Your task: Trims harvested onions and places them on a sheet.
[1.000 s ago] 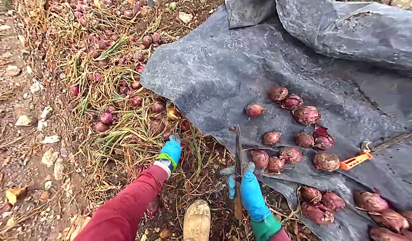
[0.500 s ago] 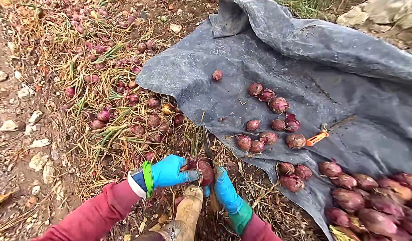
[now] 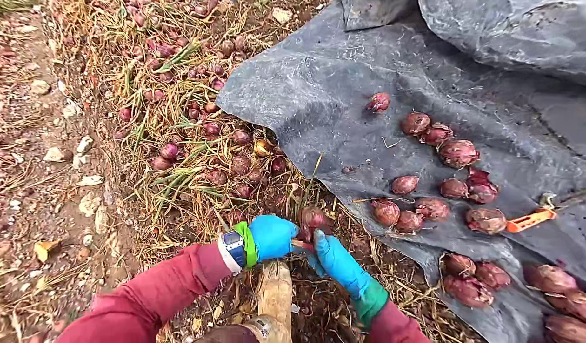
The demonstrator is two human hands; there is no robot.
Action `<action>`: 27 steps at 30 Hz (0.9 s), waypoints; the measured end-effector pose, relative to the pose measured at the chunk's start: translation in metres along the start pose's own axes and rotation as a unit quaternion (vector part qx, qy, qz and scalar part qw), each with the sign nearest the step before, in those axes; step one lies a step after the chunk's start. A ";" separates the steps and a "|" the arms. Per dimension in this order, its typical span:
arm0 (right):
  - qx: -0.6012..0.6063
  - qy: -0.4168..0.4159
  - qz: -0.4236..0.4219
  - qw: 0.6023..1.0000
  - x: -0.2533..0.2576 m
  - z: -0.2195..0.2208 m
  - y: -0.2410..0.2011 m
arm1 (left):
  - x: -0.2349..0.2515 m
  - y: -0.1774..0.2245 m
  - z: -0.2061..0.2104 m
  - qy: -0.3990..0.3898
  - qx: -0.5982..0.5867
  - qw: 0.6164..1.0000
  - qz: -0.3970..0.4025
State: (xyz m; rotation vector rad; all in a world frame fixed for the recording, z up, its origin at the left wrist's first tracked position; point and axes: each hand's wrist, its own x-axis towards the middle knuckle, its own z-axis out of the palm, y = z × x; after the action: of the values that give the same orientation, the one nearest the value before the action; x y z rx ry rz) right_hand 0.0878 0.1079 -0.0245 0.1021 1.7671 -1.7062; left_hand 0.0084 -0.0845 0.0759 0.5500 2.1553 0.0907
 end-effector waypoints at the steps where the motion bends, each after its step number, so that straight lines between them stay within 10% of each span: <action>1: 0.052 0.052 -0.027 0.997 0.005 -0.007 -0.004 | 0.003 -0.023 -0.013 0.057 -0.027 0.997 -0.052; 5: 0.179 0.205 -0.044 0.961 0.024 -0.044 -0.019 | -0.053 -0.180 -0.031 0.297 -0.122 0.909 -0.267; 8: 0.149 0.172 -0.014 0.974 0.016 -0.035 0.007 | -0.128 -0.256 0.010 0.192 0.004 0.880 -0.435; 15: 0.141 0.075 0.049 0.986 -0.020 0.058 0.062 | -0.082 -0.111 0.180 0.111 -0.217 0.903 -0.355; 20: 0.153 0.051 0.049 0.986 -0.060 0.083 0.068 | -0.024 -0.118 0.297 0.181 -0.297 0.848 -0.399; 27: 0.208 0.010 0.103 0.973 -0.076 0.081 0.087 | -0.065 -0.077 0.174 0.158 -0.381 0.897 -0.161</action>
State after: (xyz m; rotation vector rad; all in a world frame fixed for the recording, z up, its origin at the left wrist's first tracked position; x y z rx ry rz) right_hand 0.2214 0.0759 -0.0542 0.4705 1.3345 -1.8974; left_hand 0.1510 -0.2034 -0.0012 -0.2983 2.2545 0.8486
